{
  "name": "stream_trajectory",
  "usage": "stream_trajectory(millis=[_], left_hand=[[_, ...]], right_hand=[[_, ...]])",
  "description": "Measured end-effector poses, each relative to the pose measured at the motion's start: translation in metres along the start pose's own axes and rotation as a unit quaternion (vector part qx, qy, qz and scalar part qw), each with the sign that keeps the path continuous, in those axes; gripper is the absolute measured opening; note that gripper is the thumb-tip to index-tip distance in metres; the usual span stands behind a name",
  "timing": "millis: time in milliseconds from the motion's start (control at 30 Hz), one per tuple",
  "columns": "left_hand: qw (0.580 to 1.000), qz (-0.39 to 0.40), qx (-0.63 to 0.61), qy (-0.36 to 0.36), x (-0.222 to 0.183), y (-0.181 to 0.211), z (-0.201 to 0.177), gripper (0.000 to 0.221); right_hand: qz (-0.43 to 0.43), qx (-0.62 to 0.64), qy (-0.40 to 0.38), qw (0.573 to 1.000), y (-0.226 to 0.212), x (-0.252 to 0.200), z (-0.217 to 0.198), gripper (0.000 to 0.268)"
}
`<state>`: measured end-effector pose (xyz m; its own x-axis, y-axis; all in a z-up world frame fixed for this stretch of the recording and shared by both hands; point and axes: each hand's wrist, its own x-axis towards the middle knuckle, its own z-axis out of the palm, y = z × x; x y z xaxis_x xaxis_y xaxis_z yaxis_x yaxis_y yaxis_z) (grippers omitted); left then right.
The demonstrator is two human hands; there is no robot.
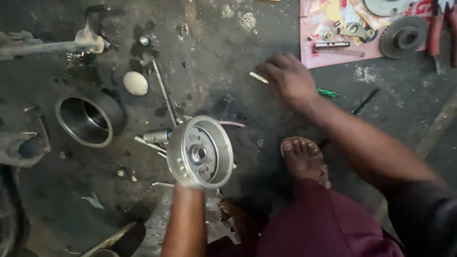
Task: Repairing and assembling motorcycle engine components, specifically focusing on the magneto flywheel.
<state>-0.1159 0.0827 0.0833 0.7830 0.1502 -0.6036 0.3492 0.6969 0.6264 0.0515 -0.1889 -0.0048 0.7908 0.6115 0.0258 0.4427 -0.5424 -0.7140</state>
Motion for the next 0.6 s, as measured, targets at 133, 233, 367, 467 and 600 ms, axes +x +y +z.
stream_trajectory(millis=[133,233,367,467,600], left_hand=[[1.0,0.021,0.009,0.006,-0.021,0.023,-0.005,0.031],[0.999,0.038,0.01,0.01,-0.034,0.036,-0.01,0.03],[0.999,0.047,-0.002,-0.008,-0.033,0.032,-0.023,0.03],[0.998,0.056,-0.012,-0.02,-0.035,0.039,-0.012,0.03],[0.997,0.071,-0.019,-0.018,-0.049,0.057,0.006,0.029]], right_hand=[[-0.061,-0.044,-0.083,0.994,0.023,0.01,0.021,0.032],[-0.045,-0.105,-0.142,0.983,0.021,0.015,0.013,0.03],[-0.081,-0.122,-0.117,0.982,0.031,0.011,0.015,0.02],[-0.045,-0.087,-0.097,0.99,0.034,0.002,0.013,0.019],[0.11,0.122,-0.087,0.982,0.02,-0.007,-0.012,0.022]])
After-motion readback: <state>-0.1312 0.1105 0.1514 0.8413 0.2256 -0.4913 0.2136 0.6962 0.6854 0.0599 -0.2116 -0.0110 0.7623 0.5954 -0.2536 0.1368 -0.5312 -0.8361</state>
